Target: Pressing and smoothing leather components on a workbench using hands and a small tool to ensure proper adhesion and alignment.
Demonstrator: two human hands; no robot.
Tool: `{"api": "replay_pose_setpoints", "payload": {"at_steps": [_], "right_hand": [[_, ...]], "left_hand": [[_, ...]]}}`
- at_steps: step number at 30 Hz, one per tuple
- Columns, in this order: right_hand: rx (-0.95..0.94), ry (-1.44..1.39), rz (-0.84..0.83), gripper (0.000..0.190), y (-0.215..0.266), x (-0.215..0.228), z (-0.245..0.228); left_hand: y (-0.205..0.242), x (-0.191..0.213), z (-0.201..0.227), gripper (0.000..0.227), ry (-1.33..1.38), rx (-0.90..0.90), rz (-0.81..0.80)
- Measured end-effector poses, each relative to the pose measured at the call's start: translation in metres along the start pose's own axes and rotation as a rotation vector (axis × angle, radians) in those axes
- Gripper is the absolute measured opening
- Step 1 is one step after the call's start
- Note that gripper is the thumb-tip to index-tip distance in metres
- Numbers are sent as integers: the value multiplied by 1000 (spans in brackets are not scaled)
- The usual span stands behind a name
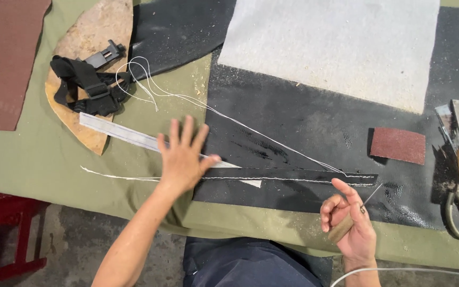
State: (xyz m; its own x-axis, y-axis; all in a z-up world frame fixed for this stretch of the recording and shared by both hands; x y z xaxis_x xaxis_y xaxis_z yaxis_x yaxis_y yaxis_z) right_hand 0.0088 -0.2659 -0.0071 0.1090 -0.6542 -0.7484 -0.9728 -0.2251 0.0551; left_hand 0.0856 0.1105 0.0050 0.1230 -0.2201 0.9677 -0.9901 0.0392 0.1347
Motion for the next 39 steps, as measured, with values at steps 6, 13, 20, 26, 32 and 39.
{"api": "replay_pose_setpoints", "payload": {"at_steps": [6,13,20,26,32,39], "right_hand": [[5,-6,8,54,1,2,2],[-12,-14,-17,54,-1,-1,6],[-15,-15,-5,52,0,3,8],[-26,-29,17,51,2,9,9],[-27,-9,18,54,-2,11,10],[-21,-4,39,51,1,12,10]], "left_hand": [[-1,11,-39,95,-22,113,203],[5,-2,-7,84,59,-88,108],[-7,7,0,85,-120,-49,162],[8,15,-3,84,-76,-79,137],[3,11,-43,89,-31,19,285],[12,-11,-14,106,-116,2,-65]]}}
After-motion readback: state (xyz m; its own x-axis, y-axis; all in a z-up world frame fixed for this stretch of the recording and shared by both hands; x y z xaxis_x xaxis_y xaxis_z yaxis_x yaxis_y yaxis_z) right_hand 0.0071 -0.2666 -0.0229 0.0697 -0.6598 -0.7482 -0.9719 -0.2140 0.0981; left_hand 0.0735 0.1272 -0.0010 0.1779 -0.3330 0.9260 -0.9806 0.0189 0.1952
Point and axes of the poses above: each hand's wrist, its own y-axis away from the middle knuckle, its own x-axis out of the back of the hand, z = x × y, the point moved 9 cm from there along -y, towards the middle knuckle, and after that the axes turned 7 degrees about -y, right-handed, at the moved point
